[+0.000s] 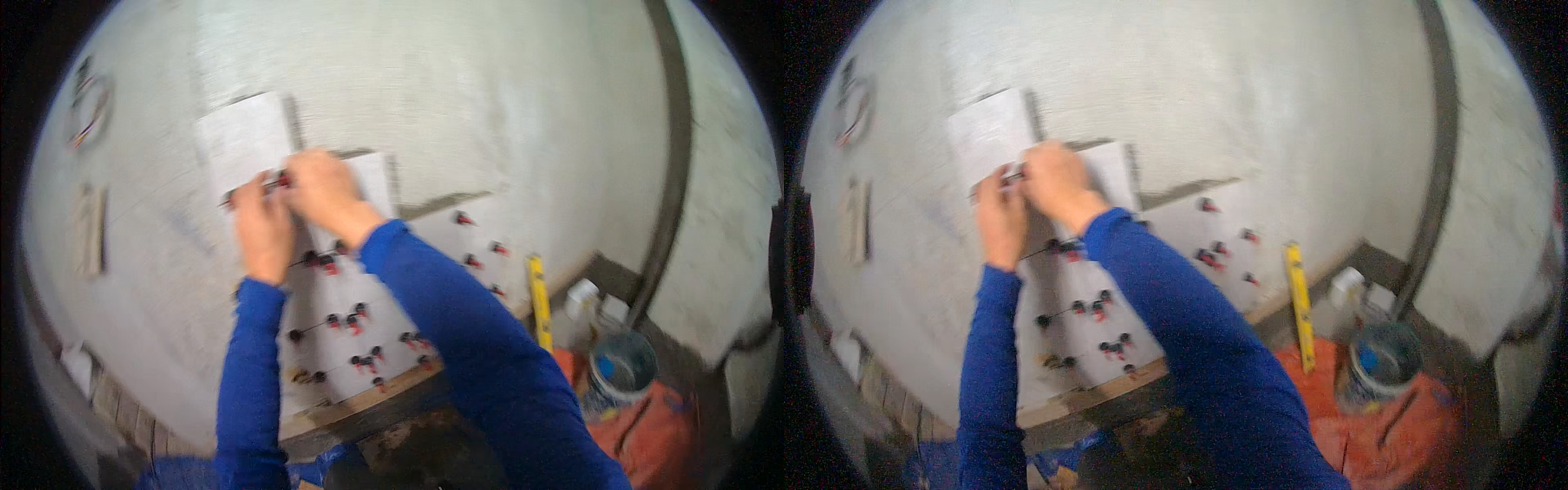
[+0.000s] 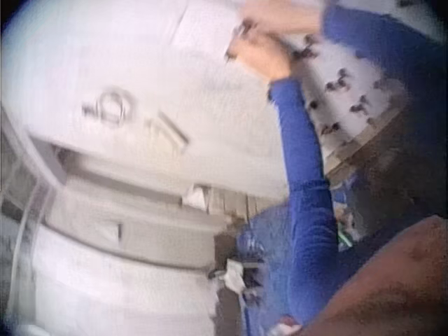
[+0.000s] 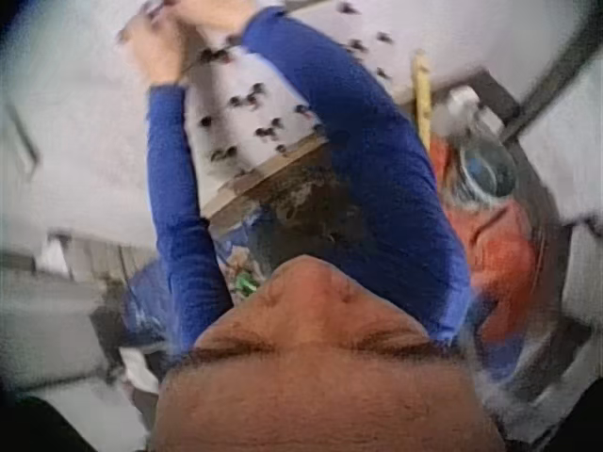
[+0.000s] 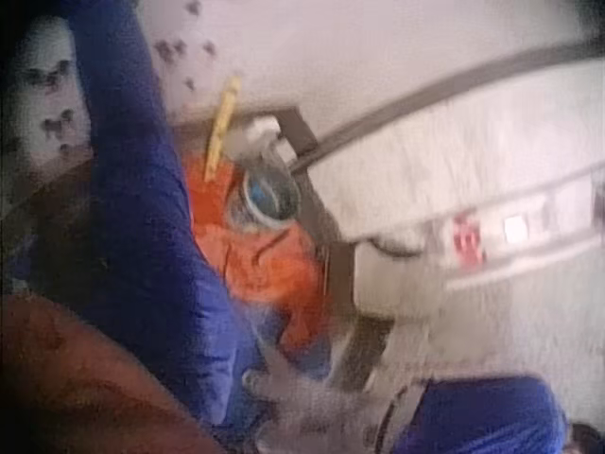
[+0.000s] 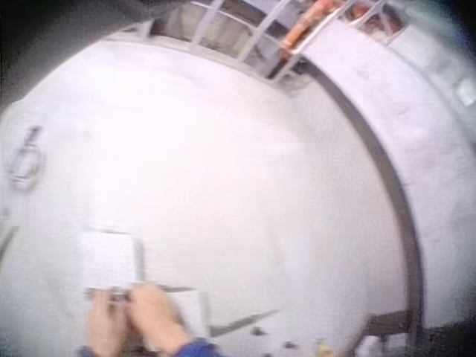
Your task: The person installs white ceramic tiles on a wall using tile leveling clips and a green rubber mallet. They place each tile, insert the leveling clips, and tap the tiles to align them with the existing row.
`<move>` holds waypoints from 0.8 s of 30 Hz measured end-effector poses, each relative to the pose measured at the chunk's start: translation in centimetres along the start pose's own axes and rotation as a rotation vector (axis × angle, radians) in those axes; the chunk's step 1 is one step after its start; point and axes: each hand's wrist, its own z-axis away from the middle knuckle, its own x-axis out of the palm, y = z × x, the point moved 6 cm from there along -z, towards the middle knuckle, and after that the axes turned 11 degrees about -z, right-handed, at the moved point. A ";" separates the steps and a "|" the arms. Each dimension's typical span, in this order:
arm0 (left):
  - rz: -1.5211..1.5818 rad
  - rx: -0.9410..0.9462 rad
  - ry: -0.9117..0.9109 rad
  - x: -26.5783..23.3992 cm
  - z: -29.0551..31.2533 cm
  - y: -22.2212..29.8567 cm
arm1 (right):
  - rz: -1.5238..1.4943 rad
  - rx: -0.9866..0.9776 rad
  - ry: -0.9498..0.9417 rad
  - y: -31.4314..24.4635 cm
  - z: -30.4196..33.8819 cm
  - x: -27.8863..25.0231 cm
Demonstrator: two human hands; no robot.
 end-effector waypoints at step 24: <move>-0.019 -0.111 0.021 -1.2 -1.0 2.5 | 0.036 -0.128 0.089 -0.5 0.4 -0.2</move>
